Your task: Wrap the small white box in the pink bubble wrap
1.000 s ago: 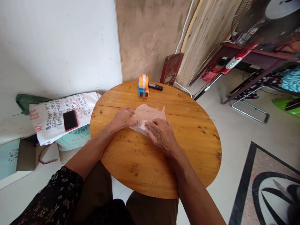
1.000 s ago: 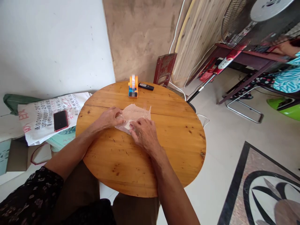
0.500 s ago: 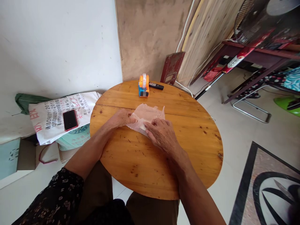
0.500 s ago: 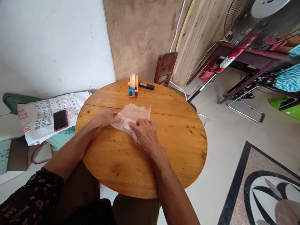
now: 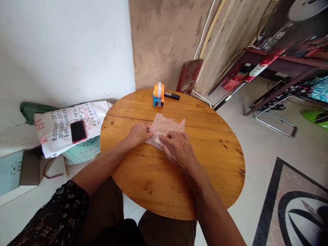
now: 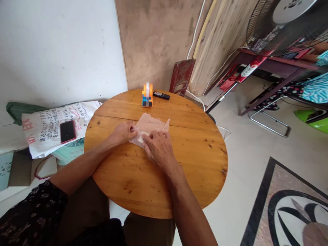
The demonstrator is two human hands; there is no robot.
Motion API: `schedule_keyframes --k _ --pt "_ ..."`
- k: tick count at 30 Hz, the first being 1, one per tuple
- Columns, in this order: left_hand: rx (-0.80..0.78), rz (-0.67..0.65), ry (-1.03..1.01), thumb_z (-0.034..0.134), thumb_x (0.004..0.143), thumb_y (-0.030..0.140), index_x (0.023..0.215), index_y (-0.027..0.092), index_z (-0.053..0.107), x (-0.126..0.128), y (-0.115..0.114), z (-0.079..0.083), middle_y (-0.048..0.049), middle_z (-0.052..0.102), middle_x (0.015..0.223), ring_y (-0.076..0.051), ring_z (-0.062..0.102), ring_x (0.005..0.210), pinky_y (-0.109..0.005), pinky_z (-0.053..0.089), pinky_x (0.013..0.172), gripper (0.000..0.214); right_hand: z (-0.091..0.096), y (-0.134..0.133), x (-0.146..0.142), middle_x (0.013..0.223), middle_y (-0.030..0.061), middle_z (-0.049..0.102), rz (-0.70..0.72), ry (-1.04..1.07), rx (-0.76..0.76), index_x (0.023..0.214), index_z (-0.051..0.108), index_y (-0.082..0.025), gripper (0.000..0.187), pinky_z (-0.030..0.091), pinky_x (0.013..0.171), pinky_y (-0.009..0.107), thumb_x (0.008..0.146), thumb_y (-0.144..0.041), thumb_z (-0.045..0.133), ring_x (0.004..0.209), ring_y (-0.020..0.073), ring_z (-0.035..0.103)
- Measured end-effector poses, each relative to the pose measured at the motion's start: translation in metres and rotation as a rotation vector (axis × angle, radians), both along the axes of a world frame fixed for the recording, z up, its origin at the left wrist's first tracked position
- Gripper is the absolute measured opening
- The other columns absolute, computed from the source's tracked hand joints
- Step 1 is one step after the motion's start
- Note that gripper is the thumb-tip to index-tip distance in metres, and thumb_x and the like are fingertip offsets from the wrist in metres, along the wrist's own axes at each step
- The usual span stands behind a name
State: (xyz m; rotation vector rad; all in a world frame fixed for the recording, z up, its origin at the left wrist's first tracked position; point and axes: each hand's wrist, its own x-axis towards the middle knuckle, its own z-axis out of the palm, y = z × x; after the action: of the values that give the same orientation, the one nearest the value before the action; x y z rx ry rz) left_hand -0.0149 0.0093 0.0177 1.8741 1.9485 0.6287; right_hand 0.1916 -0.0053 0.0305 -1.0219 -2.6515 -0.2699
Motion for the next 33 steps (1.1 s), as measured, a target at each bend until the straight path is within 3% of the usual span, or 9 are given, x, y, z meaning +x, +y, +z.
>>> schedule_keyframes --k 3,7,12,17,26,33 --pt "-0.003 0.002 -0.152 0.063 0.075 0.023 0.086 0.015 0.065 0.001 -0.001 0.002 -0.0033 0.066 0.077 -0.016 0.057 0.070 -0.024 0.040 0.061 0.013 -0.001 0.001 0.000 0.098 0.0084 0.064 0.008 0.005 0.013 0.116 0.068 -0.025 0.026 0.027 0.083 0.037 0.092 -0.027 0.058 0.089 0.0238 0.052" --pt "-0.190 -0.068 -0.485 0.064 0.076 0.031 0.088 0.015 0.065 -0.005 -0.002 0.005 0.0007 0.061 0.066 -0.011 0.050 0.052 -0.022 0.037 0.048 0.020 0.000 0.001 0.000 0.097 0.0080 0.064 0.006 0.004 0.008 0.115 0.068 -0.024 0.026 0.027 0.082 0.036 0.091 -0.027 0.058 0.087 0.0234 0.052" --pt "-0.237 -0.106 -0.532 0.064 0.073 0.025 0.071 0.014 0.063 -0.008 -0.002 0.000 0.0045 0.052 0.056 -0.008 0.044 0.049 -0.020 0.032 0.048 0.011 0.002 0.000 -0.001 0.097 0.0080 0.064 -0.011 0.004 -0.026 0.111 0.068 -0.024 0.022 0.028 0.083 0.036 0.091 -0.027 0.058 0.089 0.0238 0.052" --pt "-0.177 -0.084 -0.582 0.059 0.073 0.015 0.078 0.013 0.065 0.002 -0.004 0.001 0.0039 0.057 0.062 -0.008 0.049 0.054 -0.019 0.037 0.051 0.008 0.003 -0.001 -0.002 0.096 0.0083 0.064 -0.011 0.001 -0.034 0.109 0.068 -0.023 0.021 0.028 0.084 0.038 0.092 -0.027 0.057 0.088 0.0241 0.051" --pt "-0.230 0.007 -0.826 0.058 0.080 0.010 0.075 0.014 0.057 0.013 -0.006 0.006 0.0037 0.059 0.057 -0.007 0.052 0.043 -0.016 0.039 0.040 0.007 0.002 0.000 -0.001 0.096 0.0084 0.063 0.001 -0.012 -0.035 0.113 0.068 -0.024 0.024 0.027 0.084 0.037 0.093 -0.027 0.056 0.088 0.0234 0.050" --pt "-0.171 -0.081 -0.891 0.066 0.081 0.016 0.078 0.013 0.059 0.015 -0.006 -0.001 0.0024 0.062 0.060 -0.006 0.054 0.045 -0.016 0.044 0.043 0.008 0.002 -0.001 -0.002 0.098 0.0093 0.064 -0.022 -0.029 -0.065 0.119 0.069 -0.025 0.029 0.027 0.084 0.039 0.093 -0.027 0.056 0.088 0.0249 0.051"
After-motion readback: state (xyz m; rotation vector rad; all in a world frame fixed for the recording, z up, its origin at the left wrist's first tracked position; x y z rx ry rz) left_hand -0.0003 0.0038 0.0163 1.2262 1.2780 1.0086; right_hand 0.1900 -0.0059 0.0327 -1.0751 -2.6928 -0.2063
